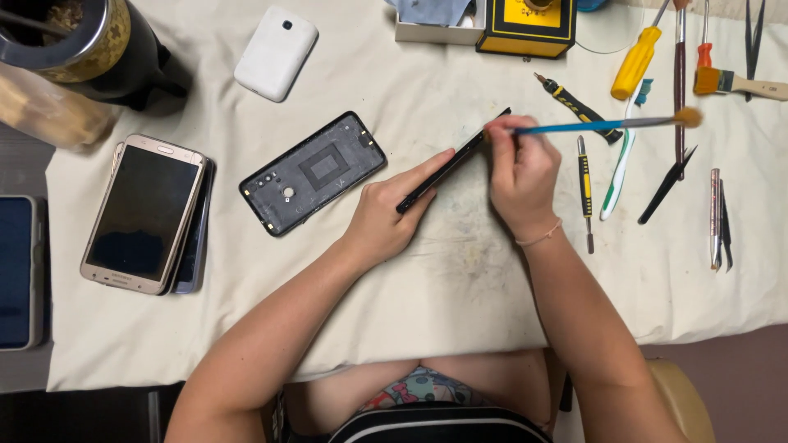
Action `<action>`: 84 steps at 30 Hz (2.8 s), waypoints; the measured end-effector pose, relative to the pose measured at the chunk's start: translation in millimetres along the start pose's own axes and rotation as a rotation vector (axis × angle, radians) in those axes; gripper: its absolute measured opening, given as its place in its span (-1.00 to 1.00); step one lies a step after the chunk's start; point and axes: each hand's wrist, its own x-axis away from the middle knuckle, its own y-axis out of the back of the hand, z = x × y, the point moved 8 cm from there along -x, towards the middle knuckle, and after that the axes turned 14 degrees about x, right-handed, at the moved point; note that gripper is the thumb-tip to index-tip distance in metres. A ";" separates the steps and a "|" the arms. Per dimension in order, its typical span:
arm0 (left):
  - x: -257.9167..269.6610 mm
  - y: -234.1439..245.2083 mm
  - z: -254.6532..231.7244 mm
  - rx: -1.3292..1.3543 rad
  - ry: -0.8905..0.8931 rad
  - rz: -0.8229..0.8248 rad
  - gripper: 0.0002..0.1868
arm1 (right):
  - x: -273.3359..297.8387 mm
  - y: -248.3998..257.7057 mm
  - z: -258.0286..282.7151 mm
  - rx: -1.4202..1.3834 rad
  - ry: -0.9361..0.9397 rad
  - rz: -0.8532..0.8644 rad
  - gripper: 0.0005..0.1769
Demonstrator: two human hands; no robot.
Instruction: The person uses a small brush to clean the edges and internal components of a disassembled smartphone. They then apply a liquid from a bottle onto the phone's battery area and continue to clean the device with the brush.
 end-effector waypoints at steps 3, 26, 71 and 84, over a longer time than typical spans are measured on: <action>0.4 -1.0 1.2 -0.003 0.002 0.011 -0.50 | -4.6 1.4 -36.5 -0.106 -0.125 -0.044 -0.78; 2.4 -1.7 8.5 -0.036 0.000 0.004 -0.48 | 12.3 -8.4 20.4 -0.124 -0.001 0.016 -0.86; -1.1 -0.8 6.3 -0.044 -0.001 0.017 -0.51 | 23.2 -17.8 51.2 -0.104 0.150 0.090 -0.86; -2.4 1.0 2.2 -0.006 0.017 0.001 -0.47 | -0.3 -4.6 17.8 -0.074 0.036 0.013 -0.82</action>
